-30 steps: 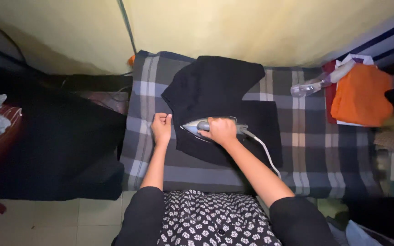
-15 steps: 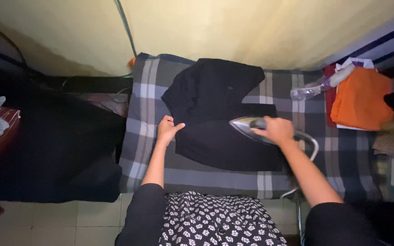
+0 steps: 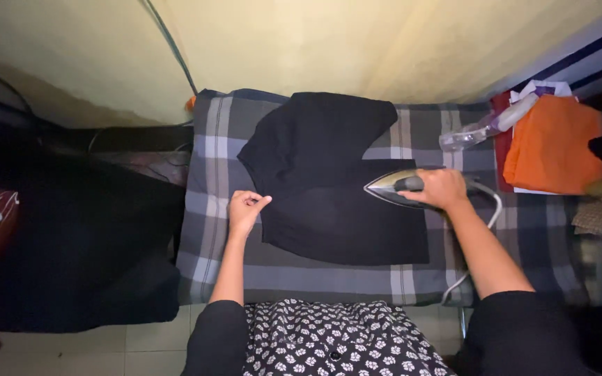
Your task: The person is ironing black shorts and a patterned shirt on a flat surface using a spray bottle and an iron.
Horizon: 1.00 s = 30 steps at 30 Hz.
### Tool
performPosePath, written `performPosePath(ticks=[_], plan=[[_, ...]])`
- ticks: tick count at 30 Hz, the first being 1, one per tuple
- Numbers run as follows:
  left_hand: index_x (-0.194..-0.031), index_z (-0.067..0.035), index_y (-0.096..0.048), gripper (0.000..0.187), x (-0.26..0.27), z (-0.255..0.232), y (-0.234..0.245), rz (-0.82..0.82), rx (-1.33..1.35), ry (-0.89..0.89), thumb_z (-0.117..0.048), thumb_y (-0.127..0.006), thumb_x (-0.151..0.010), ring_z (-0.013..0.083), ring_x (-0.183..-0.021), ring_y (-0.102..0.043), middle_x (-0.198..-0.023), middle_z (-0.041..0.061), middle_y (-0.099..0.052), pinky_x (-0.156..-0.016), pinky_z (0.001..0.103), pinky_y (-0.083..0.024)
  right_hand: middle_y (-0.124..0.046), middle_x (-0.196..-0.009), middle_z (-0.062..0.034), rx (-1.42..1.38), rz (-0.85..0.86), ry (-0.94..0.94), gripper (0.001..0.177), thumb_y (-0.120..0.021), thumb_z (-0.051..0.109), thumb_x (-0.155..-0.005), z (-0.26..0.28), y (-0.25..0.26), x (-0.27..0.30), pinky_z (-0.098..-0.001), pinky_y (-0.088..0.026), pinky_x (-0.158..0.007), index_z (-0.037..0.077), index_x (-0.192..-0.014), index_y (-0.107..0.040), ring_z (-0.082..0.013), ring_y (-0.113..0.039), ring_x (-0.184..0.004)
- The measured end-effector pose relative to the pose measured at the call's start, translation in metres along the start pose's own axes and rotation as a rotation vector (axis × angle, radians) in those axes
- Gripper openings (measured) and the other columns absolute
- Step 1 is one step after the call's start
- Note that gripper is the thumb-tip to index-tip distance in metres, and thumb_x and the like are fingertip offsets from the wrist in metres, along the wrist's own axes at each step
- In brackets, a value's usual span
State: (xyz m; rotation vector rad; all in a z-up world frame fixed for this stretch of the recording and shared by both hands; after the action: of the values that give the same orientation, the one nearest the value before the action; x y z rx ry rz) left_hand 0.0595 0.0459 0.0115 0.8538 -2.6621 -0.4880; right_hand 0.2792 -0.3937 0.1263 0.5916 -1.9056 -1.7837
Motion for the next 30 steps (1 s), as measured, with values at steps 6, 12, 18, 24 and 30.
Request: performPosePath(ticks=[6, 12, 18, 24, 30], plan=[[-0.080, -0.004, -0.075, 0.029, 0.002, 0.001, -0.007, -0.057, -0.083, -0.087, -0.019, -0.095, -0.067, 0.0136, -0.068, -0.054, -0.090, 0.004, -0.060, -0.064, 0.029, -0.050, -0.070, -0.065, -0.0138, -0.075, -0.084, 0.239, 0.068, -0.070, 0.080, -0.069, 0.041, 0.001, -0.036, -0.0459, -0.058, -0.059, 0.014, -0.080, -0.075, -0.0336, -0.071, -0.061], [-0.081, -0.003, -0.076, 0.025, -0.003, 0.010, -0.009, -0.034, -0.046, -0.056, -0.019, -0.093, -0.072, 0.0127, -0.074, -0.060, -0.092, 0.005, -0.062, -0.070, 0.028, -0.052, -0.072, -0.069, -0.0129, -0.029, -0.020, 0.174, 0.070, -0.069, 0.082, -0.068, 0.056, 0.005, -0.063, -0.0451, -0.059, -0.062, 0.016, -0.091, -0.079, -0.0327, -0.073, -0.067], [-0.082, -0.003, -0.075, 0.024, -0.011, 0.018, -0.012, 0.020, 0.094, 0.106, -0.017, -0.092, -0.073, 0.0122, -0.077, -0.061, -0.091, 0.003, -0.061, -0.071, 0.027, -0.051, -0.074, -0.073, -0.0142, -0.082, 0.093, 0.123, 0.070, -0.067, 0.083, -0.066, 0.065, 0.008, -0.060, -0.0484, -0.059, -0.064, 0.019, -0.092, -0.082, -0.0342, -0.073, -0.068], [-0.082, -0.002, -0.072, 0.025, -0.013, 0.022, -0.018, -0.036, 0.132, 0.143, -0.017, -0.091, -0.074, 0.0126, -0.072, -0.054, -0.086, 0.003, -0.056, -0.066, 0.029, -0.047, -0.074, -0.071, -0.0107, -0.115, 0.108, 0.229, 0.068, -0.070, 0.080, -0.066, 0.117, 0.007, -0.011, -0.0437, -0.059, -0.058, 0.019, -0.093, -0.080, -0.0298, -0.073, -0.062], [-0.083, -0.004, -0.073, 0.026, -0.020, 0.035, -0.019, -0.026, 0.104, 0.168, -0.019, -0.092, -0.073, 0.0111, -0.073, -0.058, -0.084, 0.003, -0.062, -0.069, 0.027, -0.050, -0.072, -0.064, -0.0084, -0.213, 0.017, 0.303, 0.060, -0.074, 0.072, -0.065, 0.138, 0.002, 0.017, -0.0435, -0.056, -0.051, 0.017, -0.089, -0.079, -0.0291, -0.070, -0.053]])
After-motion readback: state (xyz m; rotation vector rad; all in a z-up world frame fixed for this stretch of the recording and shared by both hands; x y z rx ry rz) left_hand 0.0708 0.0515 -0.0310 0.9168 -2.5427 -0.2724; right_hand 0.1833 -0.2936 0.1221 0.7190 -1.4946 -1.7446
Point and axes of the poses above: each hand's wrist, its own x-axis away from the middle knuckle, its own y-axis out of the back of the hand, z = x × y, the point moved 2 cm from there along -x, towards the middle knuckle
